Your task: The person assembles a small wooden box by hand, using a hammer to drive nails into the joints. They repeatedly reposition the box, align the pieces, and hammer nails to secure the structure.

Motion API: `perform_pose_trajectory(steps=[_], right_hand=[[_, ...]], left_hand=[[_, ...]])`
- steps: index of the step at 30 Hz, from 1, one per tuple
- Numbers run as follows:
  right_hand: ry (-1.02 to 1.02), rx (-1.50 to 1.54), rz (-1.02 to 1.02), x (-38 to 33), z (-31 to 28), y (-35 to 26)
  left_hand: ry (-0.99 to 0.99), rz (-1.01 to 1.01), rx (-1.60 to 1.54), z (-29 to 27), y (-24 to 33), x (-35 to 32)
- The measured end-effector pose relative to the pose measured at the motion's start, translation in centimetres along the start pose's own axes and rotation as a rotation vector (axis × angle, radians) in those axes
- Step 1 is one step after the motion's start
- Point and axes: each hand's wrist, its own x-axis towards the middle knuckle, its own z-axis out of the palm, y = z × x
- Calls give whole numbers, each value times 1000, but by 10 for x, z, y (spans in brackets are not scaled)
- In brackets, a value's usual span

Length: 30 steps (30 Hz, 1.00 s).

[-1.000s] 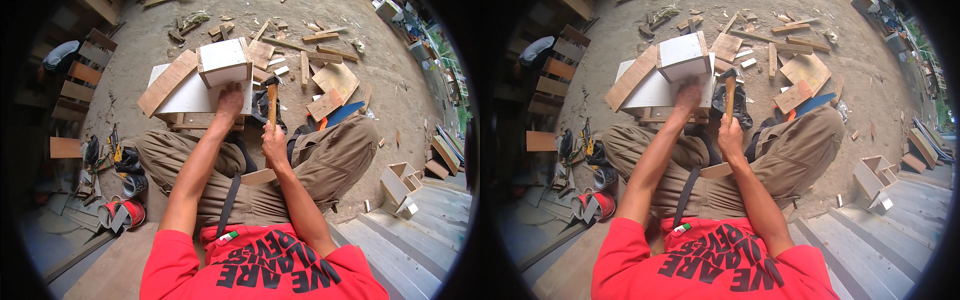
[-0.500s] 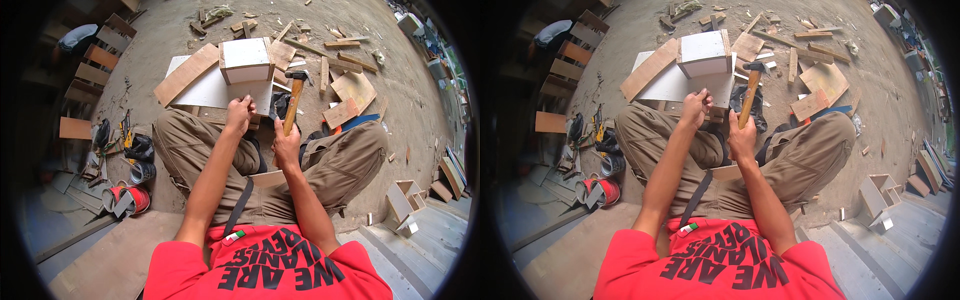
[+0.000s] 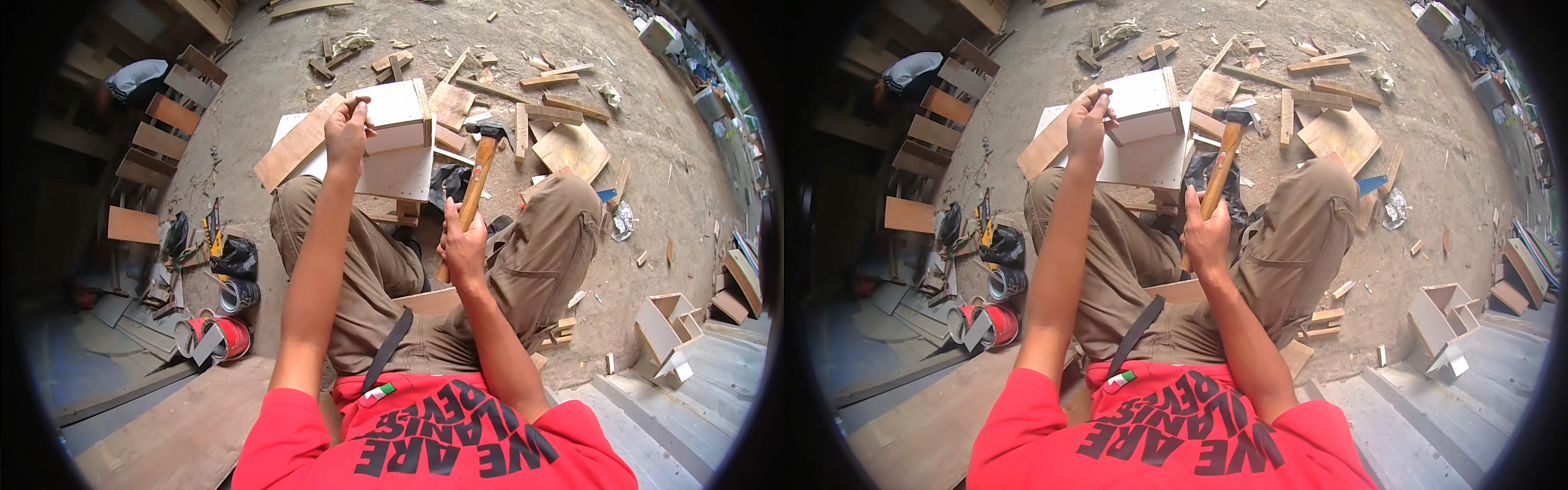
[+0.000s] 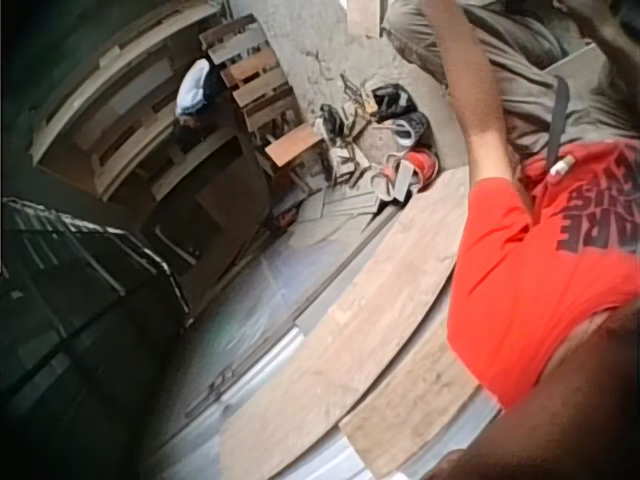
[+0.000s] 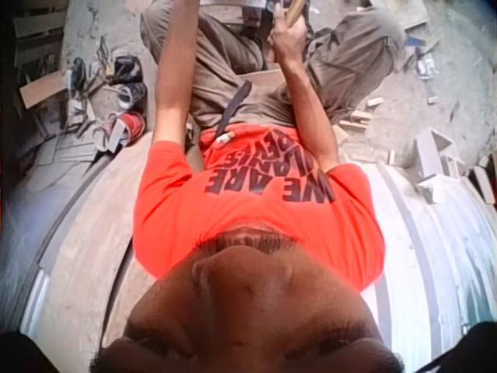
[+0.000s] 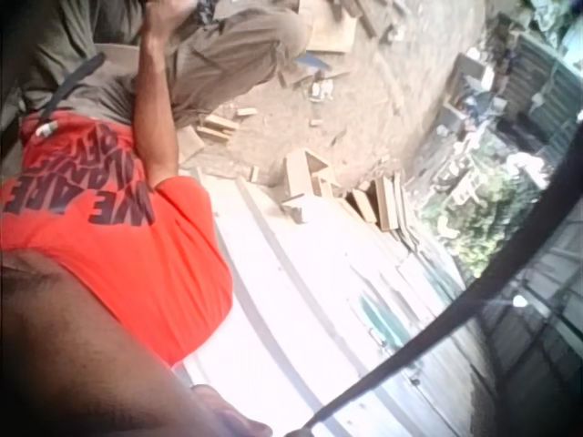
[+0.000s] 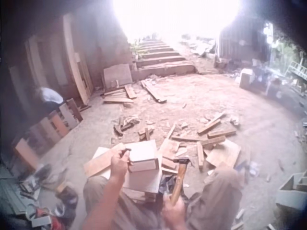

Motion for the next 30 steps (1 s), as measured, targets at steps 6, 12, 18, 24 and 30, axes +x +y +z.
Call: perform_pose_trajectory(steps=[6, 12, 18, 24, 30], right_hand=[[-14, -12, 84, 0, -7, 6], [8, -57, 137, 2, -20, 11], [51, -108, 154, 7, -30, 15], [56, -86, 171, 11, -26, 8], [-22, -65, 190, 8, -21, 11]], left_hand=[[-72, 378, 567, -5, -17, 32], [65, 272, 437, 11, -31, 19], [75, 298, 432, 12, -33, 27], [43, 323, 423, 3, -45, 21], [44, 532, 569, -12, -41, 24]])
